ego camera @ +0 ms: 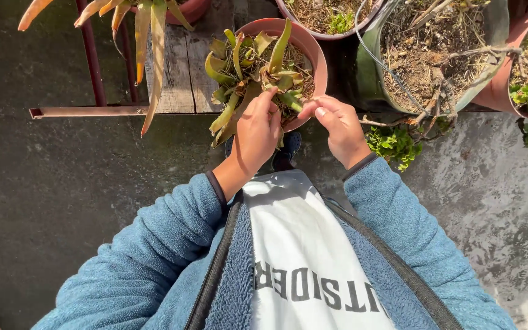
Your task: The person pulls dead leaves and weeds from several potted plants on an outdoor ledge by hand, moving between different pots to remove debris from the soil and foliage.
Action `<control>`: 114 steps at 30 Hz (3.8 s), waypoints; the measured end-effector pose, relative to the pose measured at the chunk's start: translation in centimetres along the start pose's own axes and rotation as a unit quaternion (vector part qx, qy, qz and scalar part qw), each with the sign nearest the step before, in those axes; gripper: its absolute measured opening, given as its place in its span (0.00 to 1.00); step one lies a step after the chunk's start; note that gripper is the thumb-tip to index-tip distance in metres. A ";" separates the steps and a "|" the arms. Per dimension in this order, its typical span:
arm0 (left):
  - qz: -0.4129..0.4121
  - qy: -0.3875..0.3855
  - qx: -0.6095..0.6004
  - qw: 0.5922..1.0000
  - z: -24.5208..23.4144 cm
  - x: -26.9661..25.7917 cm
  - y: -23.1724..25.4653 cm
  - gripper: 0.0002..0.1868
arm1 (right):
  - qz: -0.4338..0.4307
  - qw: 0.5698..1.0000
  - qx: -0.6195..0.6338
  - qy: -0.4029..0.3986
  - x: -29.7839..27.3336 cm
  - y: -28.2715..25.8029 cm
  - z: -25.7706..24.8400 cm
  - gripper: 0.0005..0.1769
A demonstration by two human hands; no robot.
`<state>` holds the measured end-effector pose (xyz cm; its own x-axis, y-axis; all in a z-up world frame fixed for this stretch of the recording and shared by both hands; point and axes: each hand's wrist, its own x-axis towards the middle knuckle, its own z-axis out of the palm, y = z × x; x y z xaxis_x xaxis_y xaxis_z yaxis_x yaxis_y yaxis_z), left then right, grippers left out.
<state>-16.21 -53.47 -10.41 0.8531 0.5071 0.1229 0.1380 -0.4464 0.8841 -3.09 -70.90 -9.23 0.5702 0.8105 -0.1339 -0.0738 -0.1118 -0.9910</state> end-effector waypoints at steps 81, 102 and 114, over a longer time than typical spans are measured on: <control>0.223 0.058 0.109 0.967 -0.5 3.8 -3.4 0.05 | 0.096 0.925 -0.296 0.219 5.8 -1.6 5.3 0.08; 0.193 0.043 0.120 0.973 -0.3 3.7 -3.2 0.08 | -0.060 0.872 -0.447 0.190 5.3 -0.7 4.6 0.06; 0.157 0.056 0.135 0.977 0.1 3.5 -3.5 0.07 | -0.148 0.867 -0.454 0.145 5.0 -0.8 3.8 0.06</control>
<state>-13.69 -50.19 -13.08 0.8162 0.3847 0.4310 0.0183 -0.7629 0.6462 -3.32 -64.59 -9.07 0.6455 0.7174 0.2621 0.7099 -0.4370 -0.5524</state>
